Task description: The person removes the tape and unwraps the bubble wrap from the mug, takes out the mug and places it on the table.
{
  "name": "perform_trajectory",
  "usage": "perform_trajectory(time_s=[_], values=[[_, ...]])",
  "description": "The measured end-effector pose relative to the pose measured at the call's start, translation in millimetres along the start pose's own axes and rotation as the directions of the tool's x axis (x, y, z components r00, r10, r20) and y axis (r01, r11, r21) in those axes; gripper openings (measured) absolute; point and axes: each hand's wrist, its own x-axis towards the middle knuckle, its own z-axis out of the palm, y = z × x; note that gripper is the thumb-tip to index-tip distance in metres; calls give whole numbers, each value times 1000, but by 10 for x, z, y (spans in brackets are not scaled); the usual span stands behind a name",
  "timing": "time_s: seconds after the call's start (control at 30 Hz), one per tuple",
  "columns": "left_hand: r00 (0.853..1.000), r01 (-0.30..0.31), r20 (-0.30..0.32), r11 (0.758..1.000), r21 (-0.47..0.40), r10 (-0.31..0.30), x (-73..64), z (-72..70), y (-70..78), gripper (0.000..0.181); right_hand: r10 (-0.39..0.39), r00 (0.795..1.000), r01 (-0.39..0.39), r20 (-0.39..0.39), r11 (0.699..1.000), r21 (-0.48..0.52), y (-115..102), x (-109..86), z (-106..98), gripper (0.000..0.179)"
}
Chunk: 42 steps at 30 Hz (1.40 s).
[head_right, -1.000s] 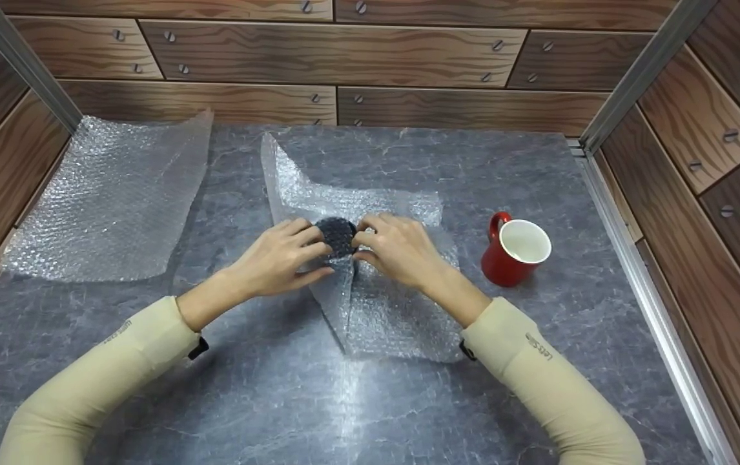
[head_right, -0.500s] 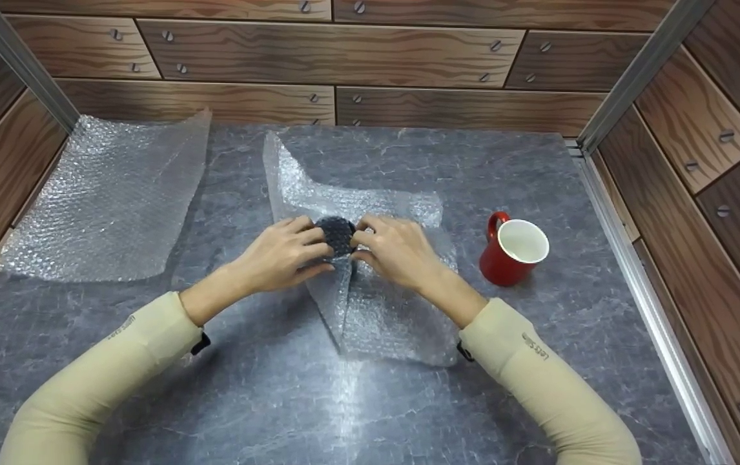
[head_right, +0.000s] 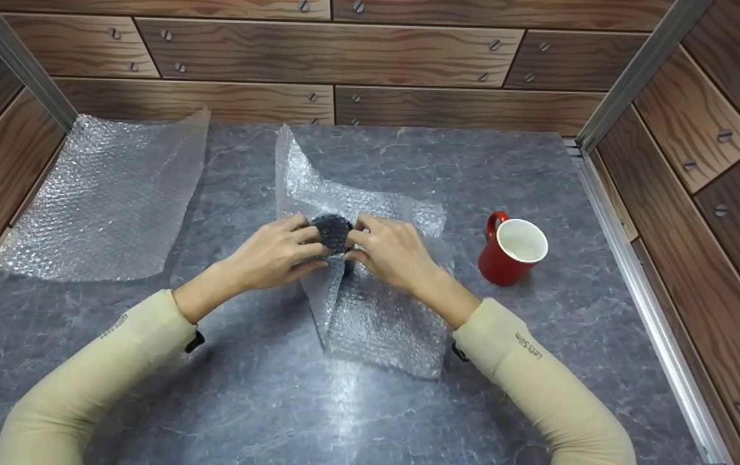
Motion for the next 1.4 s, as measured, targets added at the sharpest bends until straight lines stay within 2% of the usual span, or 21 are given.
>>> perform_trajectory(time_s=[0.23,0.5,0.87,1.4], values=[[1000,-7,-19,1000,-2,7,-33,-25,-3,17,-13,1000,12,-11,1000,-19,-13,6,-1,21],[999,-8,-53,1000,-18,7,-61,-66,-21,13,7,1000,-7,11,1000,7,-23,4,-2,21],[995,-11,-101,1000,-6,10,-111,-149,-41,16,-9,1000,9,-14,1000,0,-18,1,3,21],[992,-11,-124,1000,14,13,-236,-236,-71,14,-2,1000,2,13,1000,6,-17,6,-9,19]])
